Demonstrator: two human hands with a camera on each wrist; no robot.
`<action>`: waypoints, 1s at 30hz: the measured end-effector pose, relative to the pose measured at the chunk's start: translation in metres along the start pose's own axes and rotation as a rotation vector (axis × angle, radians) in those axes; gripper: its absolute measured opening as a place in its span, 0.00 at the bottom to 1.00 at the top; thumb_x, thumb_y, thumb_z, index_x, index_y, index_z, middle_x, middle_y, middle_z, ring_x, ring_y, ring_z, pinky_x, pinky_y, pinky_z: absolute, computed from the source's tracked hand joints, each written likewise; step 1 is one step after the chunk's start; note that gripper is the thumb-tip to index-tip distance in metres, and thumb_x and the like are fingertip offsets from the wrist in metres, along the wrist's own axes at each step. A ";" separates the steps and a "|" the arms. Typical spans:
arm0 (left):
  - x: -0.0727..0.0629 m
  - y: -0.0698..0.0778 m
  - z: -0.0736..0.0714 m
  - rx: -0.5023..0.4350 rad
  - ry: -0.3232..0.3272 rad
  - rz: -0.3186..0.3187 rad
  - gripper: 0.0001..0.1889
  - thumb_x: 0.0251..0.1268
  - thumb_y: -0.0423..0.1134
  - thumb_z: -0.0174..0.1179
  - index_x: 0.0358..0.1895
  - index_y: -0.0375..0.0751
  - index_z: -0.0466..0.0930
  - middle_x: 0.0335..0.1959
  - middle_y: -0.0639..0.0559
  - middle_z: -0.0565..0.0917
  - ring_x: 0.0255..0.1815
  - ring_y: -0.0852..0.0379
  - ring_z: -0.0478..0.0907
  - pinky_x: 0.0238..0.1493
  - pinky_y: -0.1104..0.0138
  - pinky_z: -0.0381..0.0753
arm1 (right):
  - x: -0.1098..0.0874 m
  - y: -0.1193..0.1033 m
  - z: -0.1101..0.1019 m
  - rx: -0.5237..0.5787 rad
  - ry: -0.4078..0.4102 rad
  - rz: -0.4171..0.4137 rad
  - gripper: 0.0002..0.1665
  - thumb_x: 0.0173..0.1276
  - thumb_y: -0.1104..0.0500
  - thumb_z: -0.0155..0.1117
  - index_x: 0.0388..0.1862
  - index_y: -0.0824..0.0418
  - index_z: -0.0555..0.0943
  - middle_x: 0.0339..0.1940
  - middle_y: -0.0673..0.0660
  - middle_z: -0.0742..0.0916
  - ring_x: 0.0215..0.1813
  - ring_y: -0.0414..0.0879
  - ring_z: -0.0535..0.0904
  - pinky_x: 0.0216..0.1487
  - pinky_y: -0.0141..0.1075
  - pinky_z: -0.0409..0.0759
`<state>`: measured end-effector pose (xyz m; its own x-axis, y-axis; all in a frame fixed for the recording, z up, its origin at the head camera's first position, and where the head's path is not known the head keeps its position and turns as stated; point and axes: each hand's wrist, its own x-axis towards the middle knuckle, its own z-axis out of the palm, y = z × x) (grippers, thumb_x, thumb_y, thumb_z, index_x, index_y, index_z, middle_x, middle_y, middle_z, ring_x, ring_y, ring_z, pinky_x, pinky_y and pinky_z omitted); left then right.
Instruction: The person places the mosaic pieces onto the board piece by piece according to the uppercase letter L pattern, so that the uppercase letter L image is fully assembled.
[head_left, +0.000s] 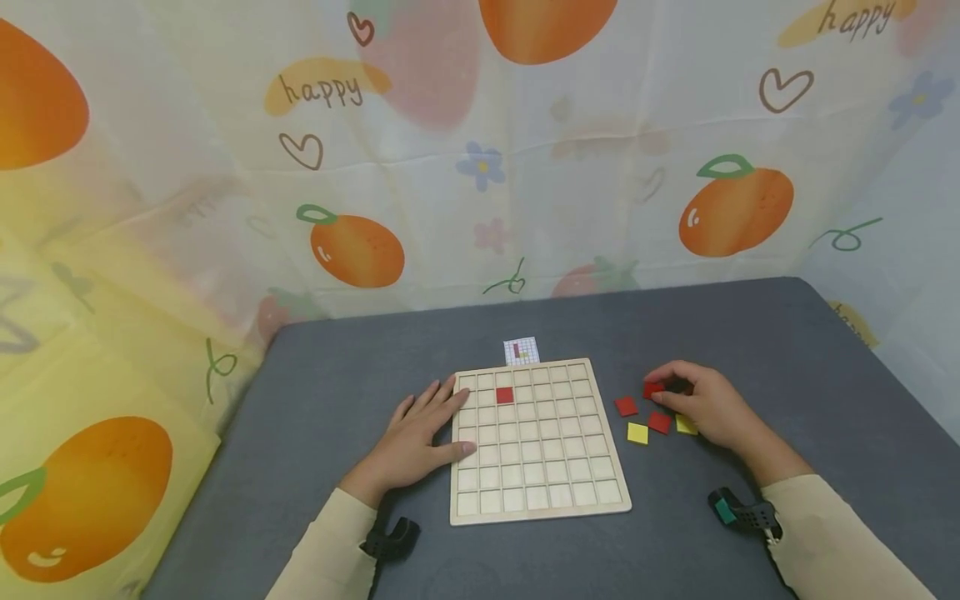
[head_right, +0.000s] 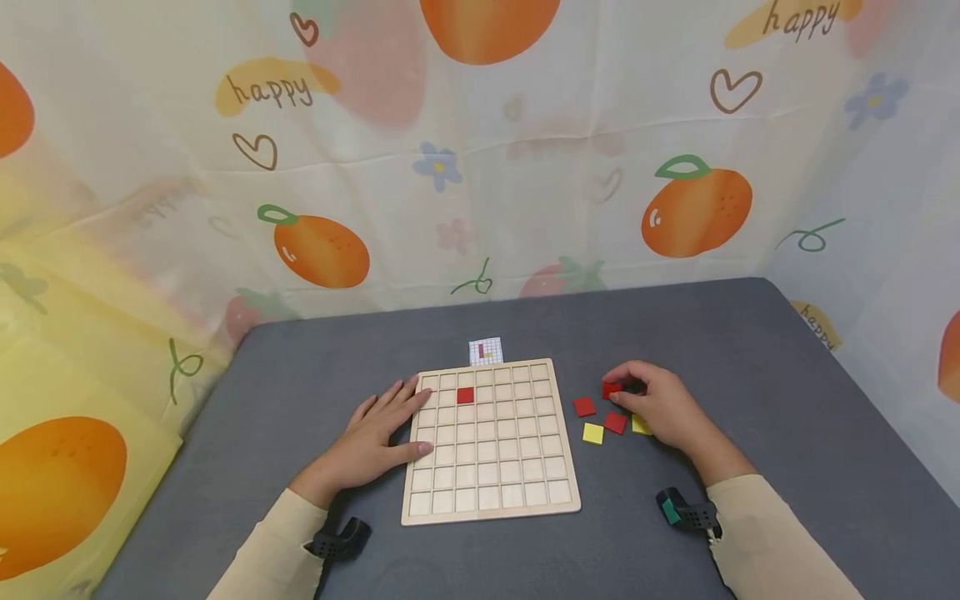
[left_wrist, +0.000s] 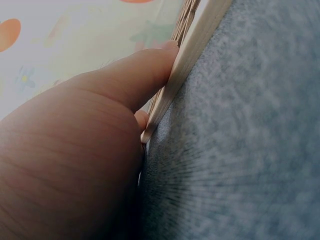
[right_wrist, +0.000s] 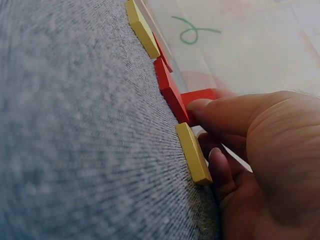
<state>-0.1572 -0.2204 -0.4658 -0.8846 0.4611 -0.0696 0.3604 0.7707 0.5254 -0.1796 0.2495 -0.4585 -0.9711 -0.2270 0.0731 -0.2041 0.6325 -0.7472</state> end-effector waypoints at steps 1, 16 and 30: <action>0.000 0.000 0.000 0.000 0.001 0.001 0.49 0.75 0.72 0.61 0.90 0.56 0.53 0.91 0.58 0.43 0.90 0.51 0.36 0.82 0.40 0.31 | 0.000 0.000 0.000 0.006 0.003 0.006 0.13 0.78 0.63 0.73 0.58 0.61 0.89 0.54 0.58 0.89 0.48 0.52 0.81 0.47 0.47 0.81; 0.001 -0.001 0.002 0.002 0.006 -0.011 0.50 0.75 0.71 0.62 0.91 0.57 0.53 0.91 0.58 0.43 0.90 0.51 0.36 0.82 0.40 0.30 | -0.003 -0.004 -0.001 0.081 0.077 0.002 0.12 0.79 0.62 0.72 0.58 0.63 0.89 0.51 0.58 0.90 0.47 0.52 0.82 0.43 0.34 0.81; 0.001 0.002 0.002 -0.008 0.021 0.010 0.48 0.76 0.68 0.63 0.90 0.53 0.56 0.91 0.55 0.45 0.90 0.47 0.38 0.82 0.37 0.32 | -0.006 -0.022 0.006 0.162 0.063 -0.005 0.16 0.79 0.56 0.74 0.58 0.63 0.88 0.47 0.56 0.91 0.45 0.51 0.86 0.39 0.37 0.83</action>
<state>-0.1572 -0.2176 -0.4664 -0.8870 0.4594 -0.0467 0.3668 0.7625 0.5330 -0.1686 0.2325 -0.4459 -0.9770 -0.1796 0.1151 -0.1917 0.5030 -0.8428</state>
